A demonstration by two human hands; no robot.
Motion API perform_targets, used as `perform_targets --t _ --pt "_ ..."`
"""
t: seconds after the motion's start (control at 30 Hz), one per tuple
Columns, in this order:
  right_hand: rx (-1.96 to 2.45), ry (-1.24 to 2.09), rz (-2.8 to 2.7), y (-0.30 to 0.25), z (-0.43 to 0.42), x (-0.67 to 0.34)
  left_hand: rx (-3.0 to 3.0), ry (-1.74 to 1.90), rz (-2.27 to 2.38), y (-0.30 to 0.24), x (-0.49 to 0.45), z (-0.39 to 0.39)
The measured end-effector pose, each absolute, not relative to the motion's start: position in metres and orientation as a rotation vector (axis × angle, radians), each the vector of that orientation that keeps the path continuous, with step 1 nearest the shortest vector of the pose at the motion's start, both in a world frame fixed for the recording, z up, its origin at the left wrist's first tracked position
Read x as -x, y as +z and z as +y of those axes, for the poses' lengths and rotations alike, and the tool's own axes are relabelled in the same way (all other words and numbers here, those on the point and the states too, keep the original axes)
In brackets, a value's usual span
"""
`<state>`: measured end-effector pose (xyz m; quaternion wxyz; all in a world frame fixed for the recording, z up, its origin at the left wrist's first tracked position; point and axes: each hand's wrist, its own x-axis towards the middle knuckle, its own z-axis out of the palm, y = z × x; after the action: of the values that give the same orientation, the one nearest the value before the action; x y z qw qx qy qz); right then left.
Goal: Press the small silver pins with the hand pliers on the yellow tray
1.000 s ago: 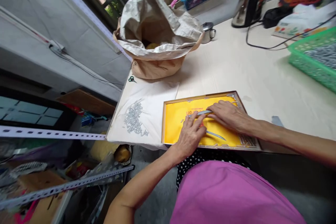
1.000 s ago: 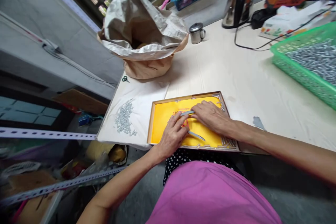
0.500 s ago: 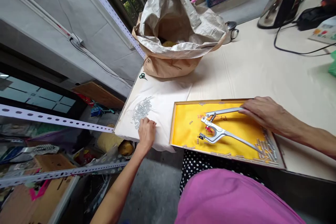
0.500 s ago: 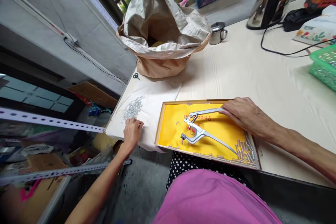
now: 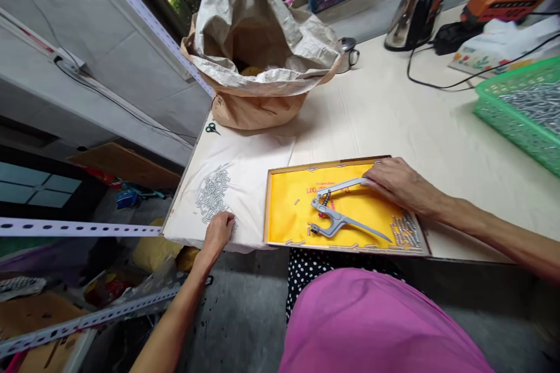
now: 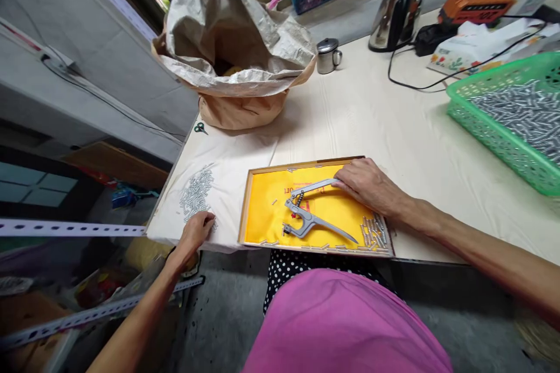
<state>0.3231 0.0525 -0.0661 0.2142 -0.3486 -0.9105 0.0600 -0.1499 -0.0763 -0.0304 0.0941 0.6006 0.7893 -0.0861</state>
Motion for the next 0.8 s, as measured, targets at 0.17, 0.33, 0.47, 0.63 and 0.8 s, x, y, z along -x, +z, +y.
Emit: perform_targets --t 0.17,0.33,0.47,0.63,0.8 --pt "0.956 0.176 -2.507 -0.073 0.052 -0.329 -1.739 -0.189 2.294 -0.033 0.155 -0.077" --pt "0.957 0.219 -2.472 -0.074 0.049 -0.333 -1.703 -0.088 2.332 -0.031 0.144 -0.084" --pt "0.938 0.221 -2.472 -0.074 0.048 -0.334 -1.71 0.059 2.381 -0.03 0.139 -0.085" --pt "0.946 0.159 -2.499 -0.069 0.045 -0.331 -1.507 0.409 2.28 -0.01 0.11 -0.078" --pt "0.941 0.105 -2.533 -0.06 0.044 -0.323 -1.17 0.73 1.792 -0.003 0.026 -0.07"
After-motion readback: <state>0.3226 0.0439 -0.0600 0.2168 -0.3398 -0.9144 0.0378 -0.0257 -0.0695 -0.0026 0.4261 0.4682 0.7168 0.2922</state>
